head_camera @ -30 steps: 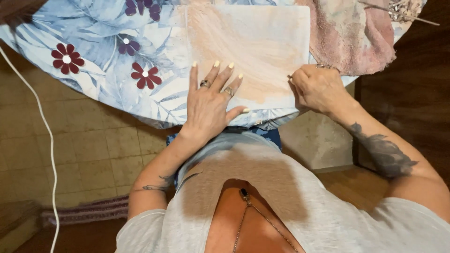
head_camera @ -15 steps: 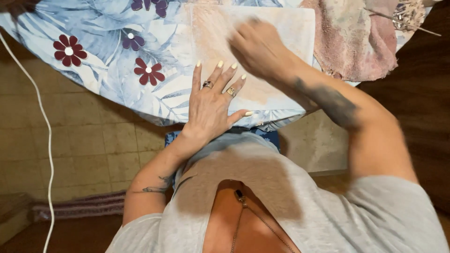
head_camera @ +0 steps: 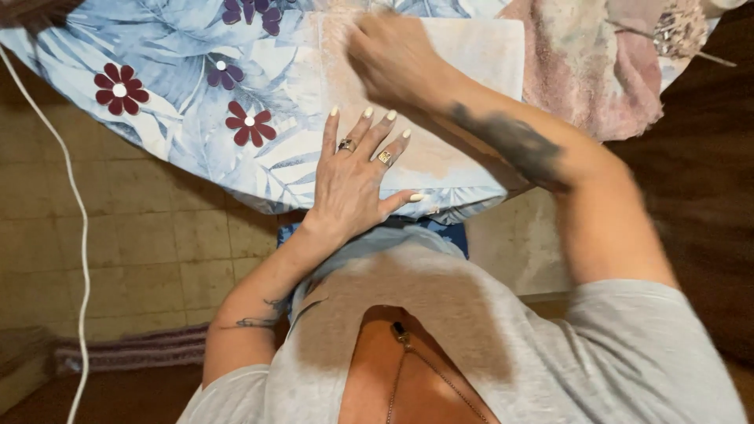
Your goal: Sanding a board for a mosaic project, wiping it clean with a cloth, and inspecting a finished mosaic pot.
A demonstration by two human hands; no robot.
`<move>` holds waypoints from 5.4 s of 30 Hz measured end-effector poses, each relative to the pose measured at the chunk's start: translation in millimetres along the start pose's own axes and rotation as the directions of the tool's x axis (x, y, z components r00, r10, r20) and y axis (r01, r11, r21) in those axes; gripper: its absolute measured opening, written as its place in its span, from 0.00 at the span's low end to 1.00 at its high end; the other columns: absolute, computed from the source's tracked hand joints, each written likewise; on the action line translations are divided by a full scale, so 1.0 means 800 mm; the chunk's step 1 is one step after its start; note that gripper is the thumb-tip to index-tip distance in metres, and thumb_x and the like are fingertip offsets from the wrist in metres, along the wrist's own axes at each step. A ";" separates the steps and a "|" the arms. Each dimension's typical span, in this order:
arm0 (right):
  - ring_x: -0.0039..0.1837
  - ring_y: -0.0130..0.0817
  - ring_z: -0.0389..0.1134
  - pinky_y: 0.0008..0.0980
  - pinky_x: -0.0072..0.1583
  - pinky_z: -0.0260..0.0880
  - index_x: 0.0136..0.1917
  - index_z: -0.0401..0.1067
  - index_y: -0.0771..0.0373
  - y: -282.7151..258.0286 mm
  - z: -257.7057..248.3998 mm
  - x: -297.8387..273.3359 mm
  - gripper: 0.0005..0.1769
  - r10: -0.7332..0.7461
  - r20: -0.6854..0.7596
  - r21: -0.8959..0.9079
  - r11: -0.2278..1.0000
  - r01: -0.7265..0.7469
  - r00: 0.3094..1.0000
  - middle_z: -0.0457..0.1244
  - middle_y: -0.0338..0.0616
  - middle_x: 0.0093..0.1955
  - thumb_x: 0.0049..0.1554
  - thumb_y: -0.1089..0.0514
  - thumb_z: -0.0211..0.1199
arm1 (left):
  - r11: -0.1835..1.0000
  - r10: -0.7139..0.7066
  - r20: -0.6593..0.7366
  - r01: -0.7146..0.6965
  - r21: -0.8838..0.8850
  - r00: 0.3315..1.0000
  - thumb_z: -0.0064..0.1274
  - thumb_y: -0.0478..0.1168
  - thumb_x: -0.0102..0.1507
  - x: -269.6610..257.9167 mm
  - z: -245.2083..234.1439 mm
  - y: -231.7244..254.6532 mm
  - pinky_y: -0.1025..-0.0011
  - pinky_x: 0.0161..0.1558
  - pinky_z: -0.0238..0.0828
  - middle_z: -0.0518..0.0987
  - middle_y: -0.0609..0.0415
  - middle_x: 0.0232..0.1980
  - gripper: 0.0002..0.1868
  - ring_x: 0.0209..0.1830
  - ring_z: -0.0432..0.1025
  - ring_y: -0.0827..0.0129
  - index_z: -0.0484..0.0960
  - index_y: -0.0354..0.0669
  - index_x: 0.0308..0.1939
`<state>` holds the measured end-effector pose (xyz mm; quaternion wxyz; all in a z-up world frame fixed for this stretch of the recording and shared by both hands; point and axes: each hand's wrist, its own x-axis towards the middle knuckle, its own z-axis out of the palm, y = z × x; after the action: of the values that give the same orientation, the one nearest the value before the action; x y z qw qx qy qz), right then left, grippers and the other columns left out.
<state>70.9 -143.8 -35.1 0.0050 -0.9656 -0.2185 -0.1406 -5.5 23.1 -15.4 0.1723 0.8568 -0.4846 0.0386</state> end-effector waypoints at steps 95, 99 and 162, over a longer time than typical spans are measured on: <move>0.28 0.35 0.58 0.33 0.28 0.58 0.33 0.57 0.53 0.026 0.026 0.003 0.07 -0.166 -0.152 -0.015 0.986 0.166 0.974 0.51 0.35 0.29 0.52 0.53 0.46 | 0.994 -0.038 -0.042 0.034 -0.100 0.998 0.51 0.51 0.50 0.013 0.010 0.009 0.48 0.61 0.28 0.67 0.49 0.54 0.26 0.58 0.58 0.52 0.72 0.49 0.50; 0.28 0.44 0.58 0.40 0.30 0.58 0.34 0.58 0.58 0.006 -0.047 -0.076 0.07 -0.227 -0.014 0.102 0.969 0.227 0.974 0.52 0.43 0.30 0.47 0.57 0.54 | 0.992 -0.071 0.007 0.071 -0.105 0.997 0.51 0.52 0.50 0.007 0.006 0.011 0.48 0.61 0.27 0.67 0.51 0.54 0.26 0.58 0.58 0.55 0.72 0.51 0.51; 0.26 0.43 0.52 0.32 0.31 0.53 0.33 0.60 0.65 -0.019 -0.073 -0.123 0.14 0.253 0.049 0.731 0.651 -0.208 0.966 0.51 0.49 0.23 0.58 0.57 0.47 | 0.875 -0.181 -0.331 -0.002 -0.484 0.926 0.50 0.36 0.55 0.009 0.010 0.008 0.63 0.42 0.66 0.72 0.48 0.43 0.09 0.45 0.68 0.55 0.73 0.34 0.36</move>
<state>-36.3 -175.6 -6.9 0.4132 -0.8985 -0.1318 -0.0674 -7.6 11.4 -20.0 0.4659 0.7874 -0.3976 0.0691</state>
